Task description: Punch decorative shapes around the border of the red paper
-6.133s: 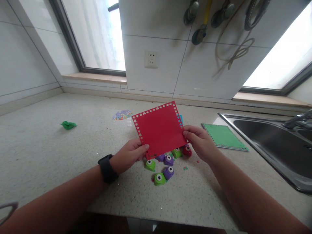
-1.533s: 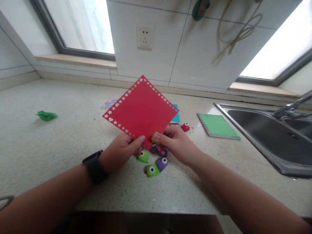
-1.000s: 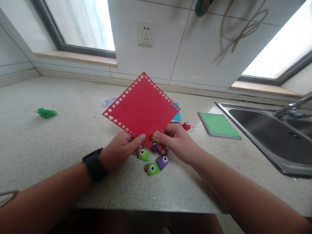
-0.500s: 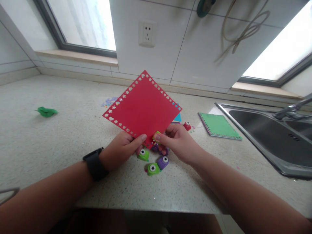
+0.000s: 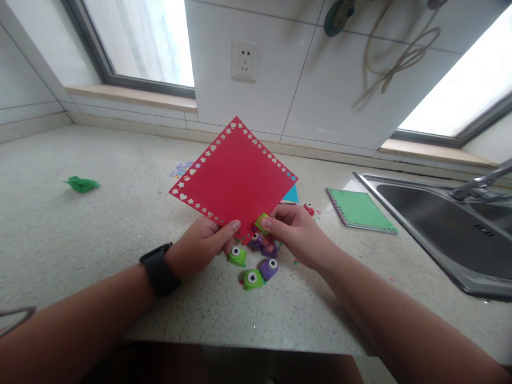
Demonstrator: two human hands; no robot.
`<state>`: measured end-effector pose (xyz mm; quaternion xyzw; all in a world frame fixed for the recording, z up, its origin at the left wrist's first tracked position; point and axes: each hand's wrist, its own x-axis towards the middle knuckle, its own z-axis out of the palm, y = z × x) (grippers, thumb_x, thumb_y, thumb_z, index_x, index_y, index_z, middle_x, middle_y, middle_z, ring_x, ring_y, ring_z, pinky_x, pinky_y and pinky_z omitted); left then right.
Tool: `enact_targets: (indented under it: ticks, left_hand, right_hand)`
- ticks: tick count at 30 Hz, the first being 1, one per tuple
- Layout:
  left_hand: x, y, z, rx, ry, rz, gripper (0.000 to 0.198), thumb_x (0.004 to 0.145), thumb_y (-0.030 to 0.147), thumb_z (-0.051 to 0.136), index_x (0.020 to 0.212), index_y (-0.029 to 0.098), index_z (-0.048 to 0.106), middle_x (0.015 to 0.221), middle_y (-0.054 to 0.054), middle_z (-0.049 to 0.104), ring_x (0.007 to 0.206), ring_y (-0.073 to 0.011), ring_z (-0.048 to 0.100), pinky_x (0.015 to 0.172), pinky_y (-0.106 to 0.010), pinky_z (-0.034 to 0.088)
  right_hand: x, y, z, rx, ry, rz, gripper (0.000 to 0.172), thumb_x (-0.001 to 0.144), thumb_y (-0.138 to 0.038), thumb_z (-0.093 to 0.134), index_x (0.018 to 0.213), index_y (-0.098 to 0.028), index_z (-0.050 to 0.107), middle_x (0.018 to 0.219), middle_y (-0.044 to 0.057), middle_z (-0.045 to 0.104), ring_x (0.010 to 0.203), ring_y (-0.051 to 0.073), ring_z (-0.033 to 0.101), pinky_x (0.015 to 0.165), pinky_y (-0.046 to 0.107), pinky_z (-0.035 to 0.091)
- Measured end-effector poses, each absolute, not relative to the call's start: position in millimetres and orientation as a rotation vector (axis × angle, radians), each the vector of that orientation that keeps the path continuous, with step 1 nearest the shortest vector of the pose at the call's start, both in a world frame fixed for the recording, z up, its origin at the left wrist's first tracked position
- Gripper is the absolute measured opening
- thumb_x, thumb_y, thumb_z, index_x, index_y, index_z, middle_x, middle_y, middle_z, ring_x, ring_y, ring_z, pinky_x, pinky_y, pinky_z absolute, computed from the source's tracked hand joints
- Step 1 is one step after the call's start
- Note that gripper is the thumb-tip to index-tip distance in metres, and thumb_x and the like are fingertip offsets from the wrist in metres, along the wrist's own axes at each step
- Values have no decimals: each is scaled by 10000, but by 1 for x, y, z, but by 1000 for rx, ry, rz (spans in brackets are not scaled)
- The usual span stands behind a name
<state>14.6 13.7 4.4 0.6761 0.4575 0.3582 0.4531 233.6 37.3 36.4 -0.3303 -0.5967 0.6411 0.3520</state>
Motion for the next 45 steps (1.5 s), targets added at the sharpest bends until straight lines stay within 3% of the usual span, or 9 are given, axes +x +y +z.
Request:
enact_targets:
  ticks: [4,8,12,19,22,25,32,40,45]
  left_hand:
    - [12,14,2,1642,1156,877,589,997,546,428,584,134,509,559,-23,480,540,-99,442,557,-256,351]
    - [11,16,1,1616,1125,894,598,997,563,422,588,135,507,555,-24,483,533,-99,436,559,-260,346]
    - [10,17,0,1613,1116,869,615,995,590,410,592,135,506,545,-23,457,523,-102,411,543,-266,323]
    - [10,19,-3,1614,1114,870,606,992,603,411,616,135,491,566,-22,454,543,-107,406,556,-269,317]
    - [9,18,-2,1618,1101,860,615,991,607,408,602,136,479,558,-20,441,532,-102,392,549,-267,306]
    - [9,17,-1,1622,1097,857,616,992,599,407,590,137,473,550,-18,427,530,-101,384,551,-266,304]
    - [10,18,0,1633,1108,841,613,995,595,399,589,140,465,550,-14,416,530,-104,372,553,-272,293]
    - [9,19,-3,1583,1115,849,631,979,629,414,582,142,471,548,-19,422,526,-108,373,550,-281,280]
    - [9,19,-2,1572,1120,853,648,967,654,416,569,145,468,550,-22,420,535,-111,378,561,-287,282]
  right_hand:
    - [250,46,36,-884,-1509,1562,393,859,-495,720,870,-111,636,750,49,614,590,93,559,506,210,423]
    - [273,57,40,-1191,-1648,1259,501,852,-628,663,869,-128,641,667,21,553,539,92,466,457,229,305]
    - [289,66,44,-1314,-1994,958,519,901,-634,584,877,-124,679,720,45,588,627,118,476,555,277,359]
    - [290,65,49,-1201,-2445,572,380,929,-531,586,1025,-202,749,917,70,665,811,164,563,711,324,403]
    - [291,63,51,-1262,-2441,511,410,850,-548,672,1043,-189,717,949,72,660,836,173,563,725,326,413]
    - [296,63,53,-1254,-2499,506,371,820,-532,707,941,-182,686,901,58,639,823,164,550,707,312,413]
    - [297,62,53,-1216,-2686,435,322,922,-502,612,833,-209,710,869,65,642,909,198,534,765,330,401]
    - [303,70,50,-1265,-2517,307,269,966,-432,561,960,-230,739,904,36,677,867,171,566,786,331,402]
    - [300,78,38,-1273,-2412,171,294,955,-474,589,979,-218,732,944,43,661,926,190,548,852,344,411]
